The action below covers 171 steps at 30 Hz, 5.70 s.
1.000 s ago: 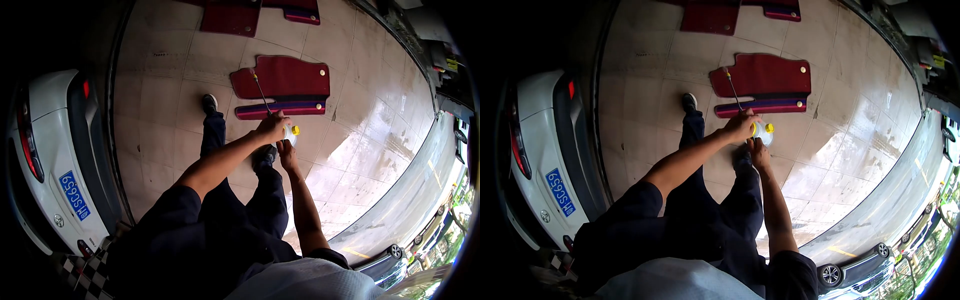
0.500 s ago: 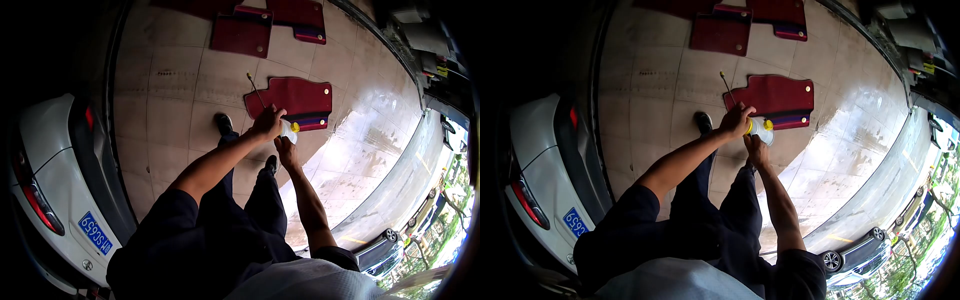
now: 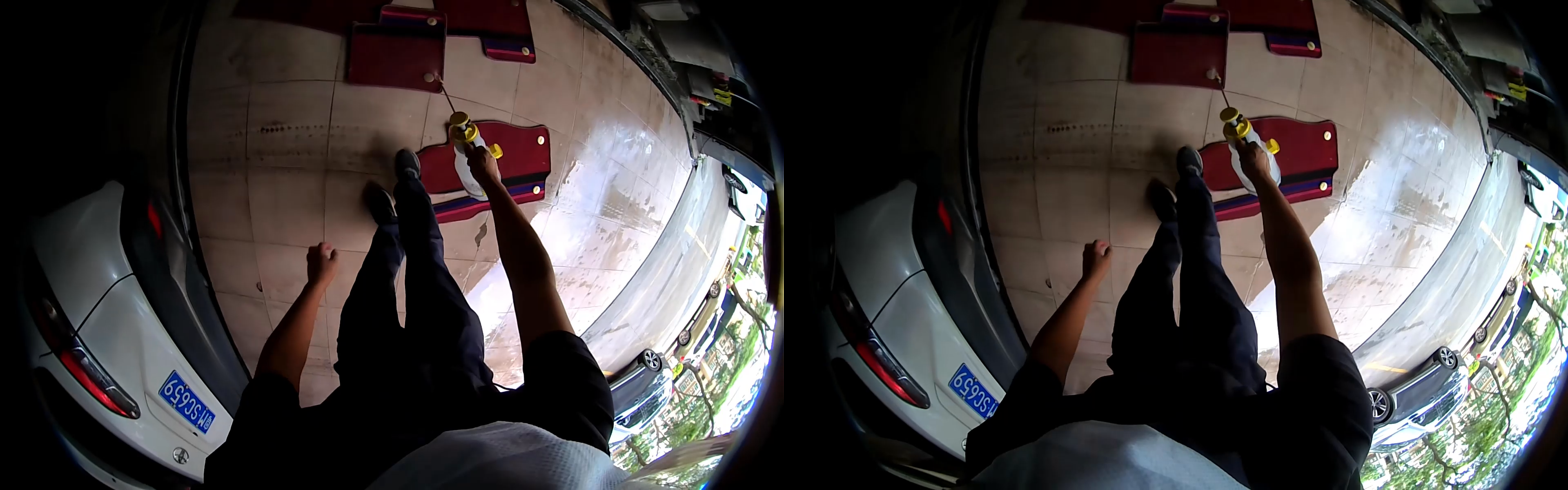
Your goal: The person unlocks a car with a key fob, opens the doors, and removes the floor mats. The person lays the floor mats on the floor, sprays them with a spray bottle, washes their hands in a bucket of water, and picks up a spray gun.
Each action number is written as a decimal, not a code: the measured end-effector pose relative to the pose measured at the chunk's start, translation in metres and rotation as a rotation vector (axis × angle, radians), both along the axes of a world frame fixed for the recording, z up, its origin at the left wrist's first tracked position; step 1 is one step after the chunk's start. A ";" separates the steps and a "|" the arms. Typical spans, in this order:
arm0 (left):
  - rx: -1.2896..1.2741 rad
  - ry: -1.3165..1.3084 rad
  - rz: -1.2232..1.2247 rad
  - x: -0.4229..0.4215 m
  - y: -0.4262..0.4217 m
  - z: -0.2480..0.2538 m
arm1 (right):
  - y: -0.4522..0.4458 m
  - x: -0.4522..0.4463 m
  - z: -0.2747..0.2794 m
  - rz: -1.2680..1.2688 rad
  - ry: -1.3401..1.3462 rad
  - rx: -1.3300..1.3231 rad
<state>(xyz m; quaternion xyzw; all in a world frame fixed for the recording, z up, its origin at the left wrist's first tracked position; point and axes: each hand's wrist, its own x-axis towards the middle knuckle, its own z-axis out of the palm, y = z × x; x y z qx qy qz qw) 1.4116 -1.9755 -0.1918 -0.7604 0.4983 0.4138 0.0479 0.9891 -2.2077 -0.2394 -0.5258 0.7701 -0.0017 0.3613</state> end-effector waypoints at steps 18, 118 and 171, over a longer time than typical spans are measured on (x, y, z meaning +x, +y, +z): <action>0.208 -0.026 0.500 0.063 -0.074 0.030 | -0.139 -0.005 -0.054 0.021 -0.102 -0.048; -0.583 0.469 -0.130 -0.010 -0.602 0.096 | -0.267 0.201 0.079 0.638 -0.200 -0.186; 0.138 0.218 0.865 0.137 -0.072 0.035 | -0.307 0.173 -0.054 0.699 0.084 -0.049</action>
